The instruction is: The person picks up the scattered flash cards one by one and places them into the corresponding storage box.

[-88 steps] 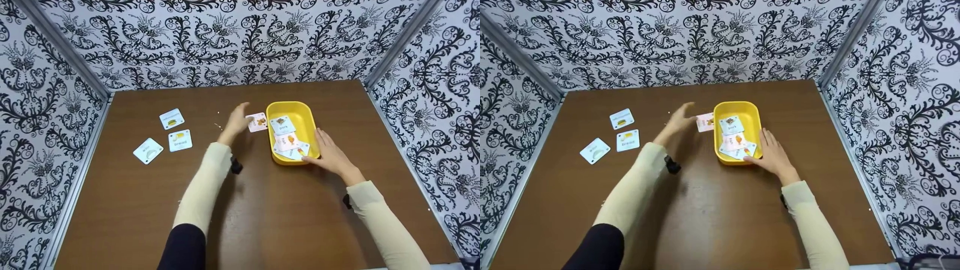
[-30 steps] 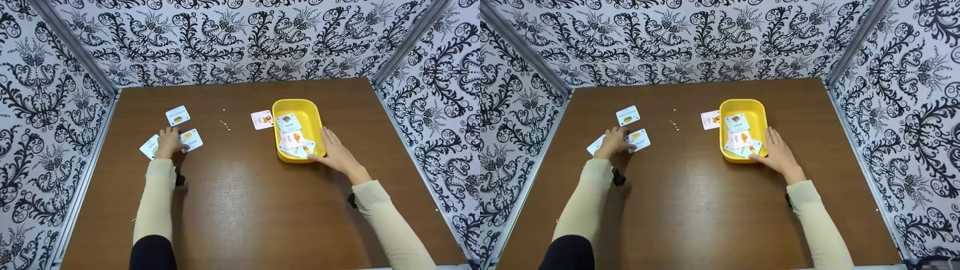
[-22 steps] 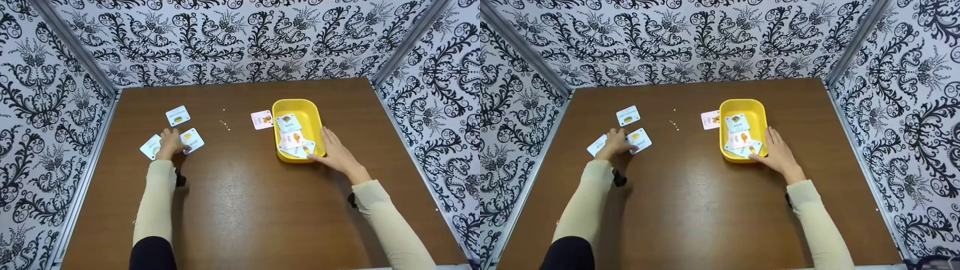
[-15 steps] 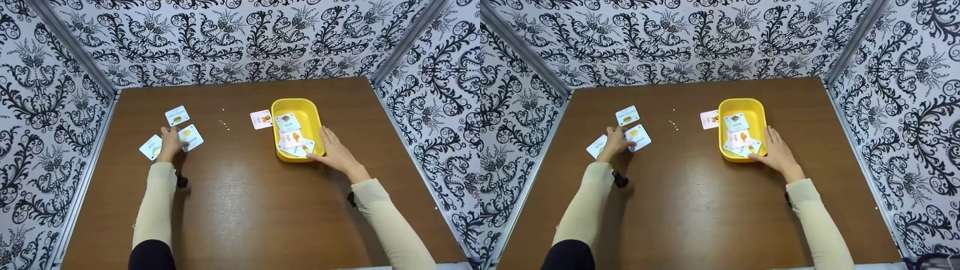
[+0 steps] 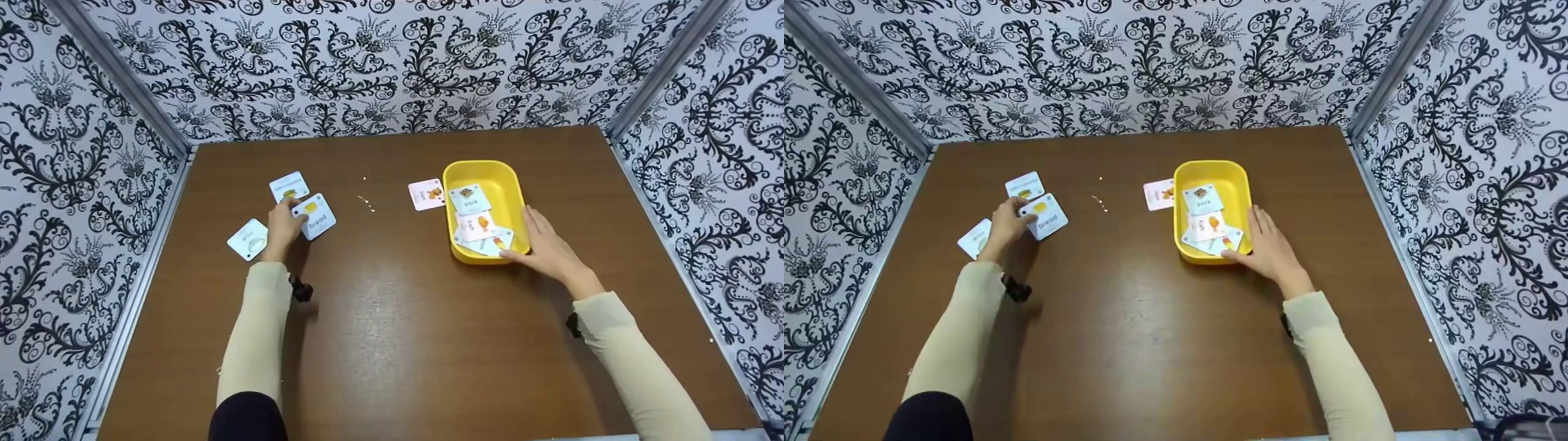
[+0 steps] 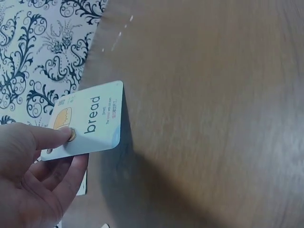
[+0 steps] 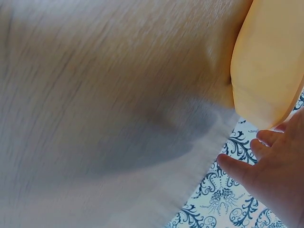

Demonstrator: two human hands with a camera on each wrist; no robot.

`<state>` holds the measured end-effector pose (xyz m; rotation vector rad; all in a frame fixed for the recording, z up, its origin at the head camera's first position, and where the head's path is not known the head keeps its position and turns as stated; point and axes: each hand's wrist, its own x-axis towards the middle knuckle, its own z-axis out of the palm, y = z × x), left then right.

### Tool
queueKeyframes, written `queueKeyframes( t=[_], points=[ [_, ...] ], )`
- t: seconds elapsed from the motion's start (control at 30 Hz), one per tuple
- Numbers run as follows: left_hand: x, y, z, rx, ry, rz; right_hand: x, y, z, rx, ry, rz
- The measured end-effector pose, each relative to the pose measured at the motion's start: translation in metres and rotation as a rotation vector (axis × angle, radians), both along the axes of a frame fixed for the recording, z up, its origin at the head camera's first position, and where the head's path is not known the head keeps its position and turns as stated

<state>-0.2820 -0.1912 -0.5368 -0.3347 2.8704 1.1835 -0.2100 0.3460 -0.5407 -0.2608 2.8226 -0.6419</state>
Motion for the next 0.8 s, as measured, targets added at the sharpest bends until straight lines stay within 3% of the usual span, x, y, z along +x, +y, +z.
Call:
queueKeyframes(
  t=[0.33, 0.8],
  points=[
    [-0.007, 0.013, 0.007, 0.078, 0.030, -0.037, 0.001, 0.000, 0.001, 0.003, -0.003, -0.001],
    [-0.012, 0.059, 0.034, 0.126, 0.101, -0.117, 0.001, 0.000, 0.000, -0.004, 0.033, 0.017]
  ],
)
